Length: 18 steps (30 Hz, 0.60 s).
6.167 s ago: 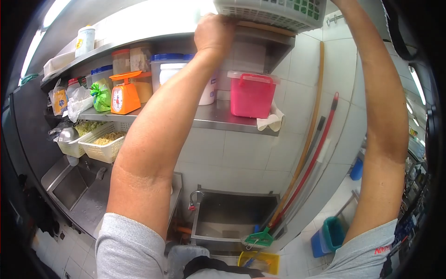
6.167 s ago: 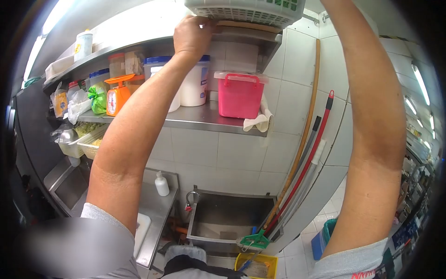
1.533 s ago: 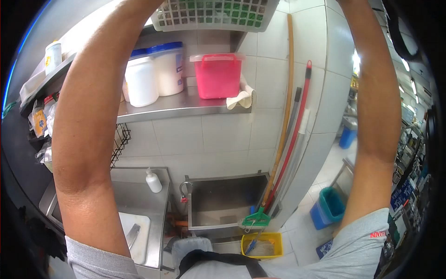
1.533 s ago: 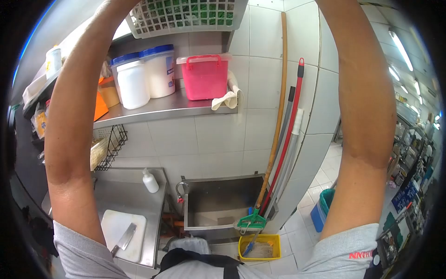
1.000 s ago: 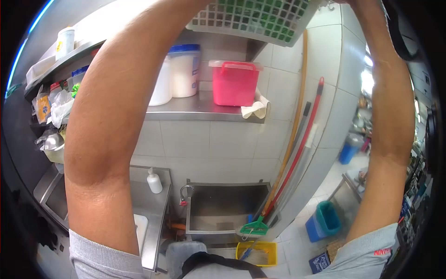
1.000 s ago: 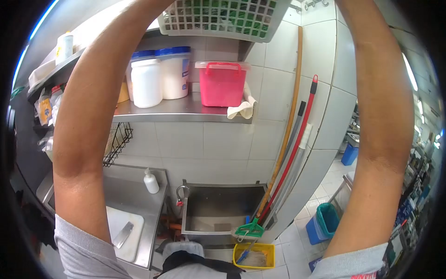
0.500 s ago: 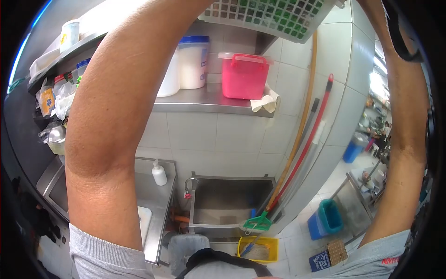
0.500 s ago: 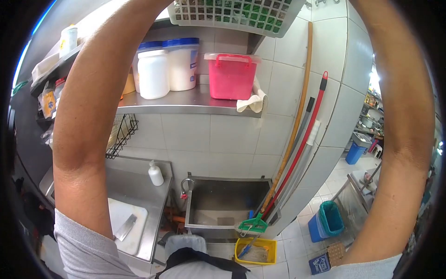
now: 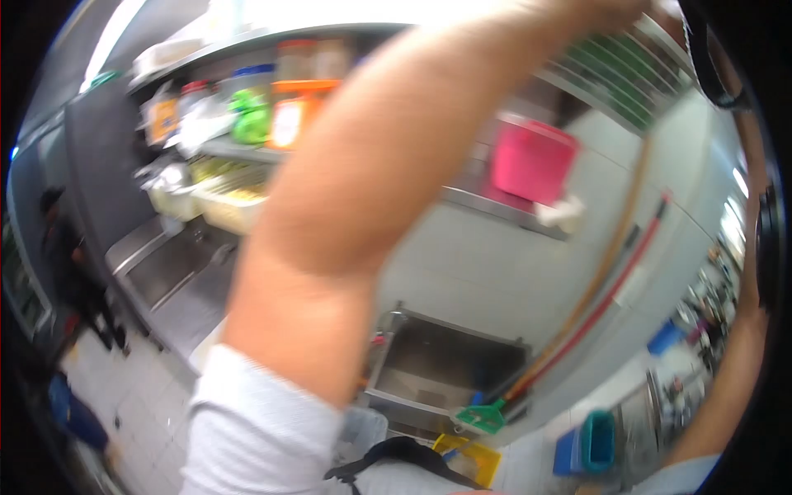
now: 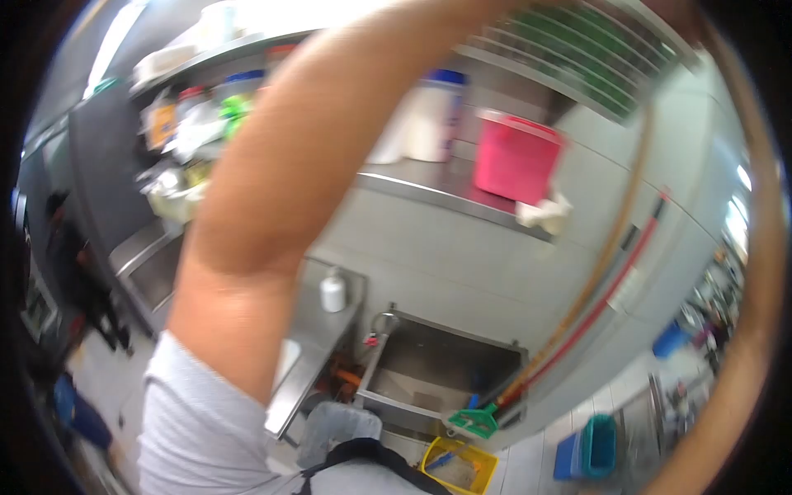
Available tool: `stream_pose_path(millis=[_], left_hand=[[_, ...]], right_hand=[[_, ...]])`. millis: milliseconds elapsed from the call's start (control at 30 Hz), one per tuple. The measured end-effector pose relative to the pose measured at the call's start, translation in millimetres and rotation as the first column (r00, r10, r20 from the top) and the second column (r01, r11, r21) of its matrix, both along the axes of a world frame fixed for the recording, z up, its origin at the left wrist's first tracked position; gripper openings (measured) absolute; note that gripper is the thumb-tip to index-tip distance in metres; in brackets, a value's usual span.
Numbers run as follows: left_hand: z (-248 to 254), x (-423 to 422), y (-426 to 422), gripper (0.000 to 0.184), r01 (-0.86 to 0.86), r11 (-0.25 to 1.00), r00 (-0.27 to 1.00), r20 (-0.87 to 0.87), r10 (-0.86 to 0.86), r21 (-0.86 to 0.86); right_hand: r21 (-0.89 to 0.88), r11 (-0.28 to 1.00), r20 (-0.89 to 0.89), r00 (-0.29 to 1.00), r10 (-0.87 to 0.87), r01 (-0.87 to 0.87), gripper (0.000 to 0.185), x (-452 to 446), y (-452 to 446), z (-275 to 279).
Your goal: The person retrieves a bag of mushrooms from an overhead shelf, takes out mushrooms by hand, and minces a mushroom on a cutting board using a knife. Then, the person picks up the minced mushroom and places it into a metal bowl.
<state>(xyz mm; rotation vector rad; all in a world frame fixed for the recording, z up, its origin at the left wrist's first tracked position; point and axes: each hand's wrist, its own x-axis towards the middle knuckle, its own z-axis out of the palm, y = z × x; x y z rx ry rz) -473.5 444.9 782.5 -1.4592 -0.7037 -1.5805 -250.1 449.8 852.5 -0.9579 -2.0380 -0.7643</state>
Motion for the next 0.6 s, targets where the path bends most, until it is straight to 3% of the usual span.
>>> stream_pose_path(millis=[67,100,133,167,200,233,300,333,367,433,600], left_hand=[[-6.6,-4.1,21.7,0.039,0.267,0.893,0.964,-0.119,-0.240,0.361],[0.4,-8.0,28.7,0.044,0.355,0.854,0.918,-0.315,-0.241,0.381],[0.1,2.8,14.1,0.043,0.399,0.907,0.909,-0.191,-0.371,0.136],[14.0,22.9,37.6,0.043,0.374,0.917,0.920,-0.178,-0.349,0.138],[36.5,52.4,71.5,0.043,0.434,0.717,0.887,-0.122,-0.445,0.545],[32.7,42.9,62.0,0.043,0.419,0.724,0.895,-0.115,-0.431,0.548],[12.3,20.9,23.1,0.059,0.212,0.845,0.975,-0.051,-0.215,0.490],[-3.5,3.9,-5.4,0.076,-0.116,0.993,0.982,-0.150,0.115,0.002],[-2.6,4.0,-2.3,0.076,-0.134,0.991,0.980,-0.146,0.133,0.006],[0.4,10.2,9.5,0.073,-0.153,0.973,0.988,-0.010,0.157,0.176],[-0.4,13.7,19.5,0.076,-0.195,0.945,0.981,0.052,0.188,0.263]], right_hand=[[-0.023,1.000,0.004,1.000,0.014,-0.014,0.042,2.5,-3.2,12.4],[-0.033,0.999,0.010,1.000,0.016,-0.016,0.042,1.4,-4.5,17.2],[-0.043,0.999,0.011,1.000,0.018,-0.017,0.042,0.3,-3.8,21.8],[-0.050,0.999,0.016,1.000,0.014,-0.013,0.043,-1.0,-2.6,26.0],[-0.056,0.998,0.017,1.000,0.010,-0.009,0.043,-1.6,-3.7,29.4],[-0.064,0.998,0.015,1.000,0.009,-0.008,0.043,-0.9,-2.9,31.4],[-0.075,0.997,0.012,1.000,0.008,-0.008,0.043,0.6,-1.3,36.5],[-0.079,0.997,0.012,1.000,0.010,-0.009,0.044,1.0,-1.2,38.5],[-0.084,0.996,0.011,1.000,0.012,-0.011,0.044,1.2,-0.9,41.3],[-0.090,0.996,0.010,1.000,0.010,-0.009,0.044,0.6,-1.4,44.6],[-0.104,0.995,0.009,1.000,0.012,-0.011,0.045,1.3,0.5,51.7]])
